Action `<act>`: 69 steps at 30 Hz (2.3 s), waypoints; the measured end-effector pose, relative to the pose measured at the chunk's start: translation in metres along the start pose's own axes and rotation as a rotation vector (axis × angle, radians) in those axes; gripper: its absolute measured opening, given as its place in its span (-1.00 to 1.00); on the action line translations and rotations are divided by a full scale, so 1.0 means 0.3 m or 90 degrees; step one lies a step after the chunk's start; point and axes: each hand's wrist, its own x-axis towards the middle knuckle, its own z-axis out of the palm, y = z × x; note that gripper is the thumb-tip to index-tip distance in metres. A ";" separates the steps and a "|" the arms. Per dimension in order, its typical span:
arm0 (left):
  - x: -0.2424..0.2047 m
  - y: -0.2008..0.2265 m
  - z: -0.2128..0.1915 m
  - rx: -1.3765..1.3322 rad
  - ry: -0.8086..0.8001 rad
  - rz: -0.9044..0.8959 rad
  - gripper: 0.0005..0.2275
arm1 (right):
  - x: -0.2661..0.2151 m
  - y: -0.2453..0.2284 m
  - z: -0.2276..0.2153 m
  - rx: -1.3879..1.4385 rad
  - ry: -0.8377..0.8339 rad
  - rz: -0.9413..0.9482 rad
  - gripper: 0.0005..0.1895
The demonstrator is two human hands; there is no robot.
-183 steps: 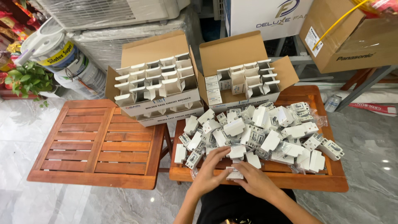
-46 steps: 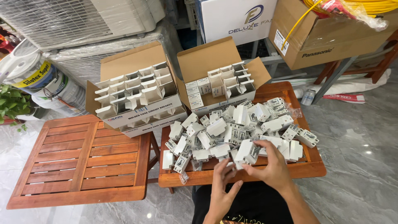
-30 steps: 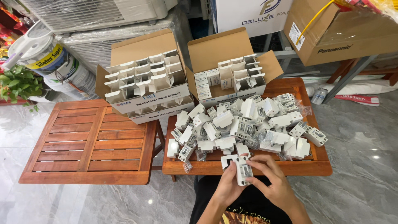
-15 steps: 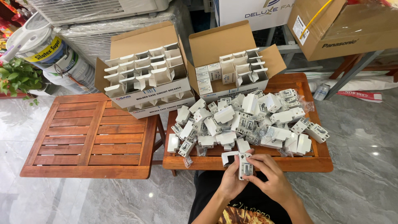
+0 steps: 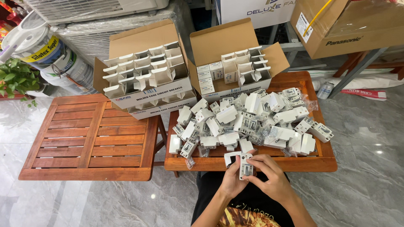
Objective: The person repeatedly picks up small white electrical components from a pile on a wooden table, inspects them by turning them over, and places them into a cardboard box. The person handles the components one at a time throughout the clip.
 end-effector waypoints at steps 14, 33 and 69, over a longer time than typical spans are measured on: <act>0.004 -0.030 -0.041 -0.068 0.033 -0.010 -0.45 | 0.015 0.020 0.053 0.053 0.045 0.096 -0.77; 0.007 -0.032 -0.022 -0.035 0.035 -0.010 -0.43 | -0.006 0.021 0.007 0.282 0.079 0.260 -0.71; 0.033 0.017 -0.035 -0.006 0.044 0.024 -0.40 | -0.011 0.064 0.046 0.001 -0.045 0.021 -0.28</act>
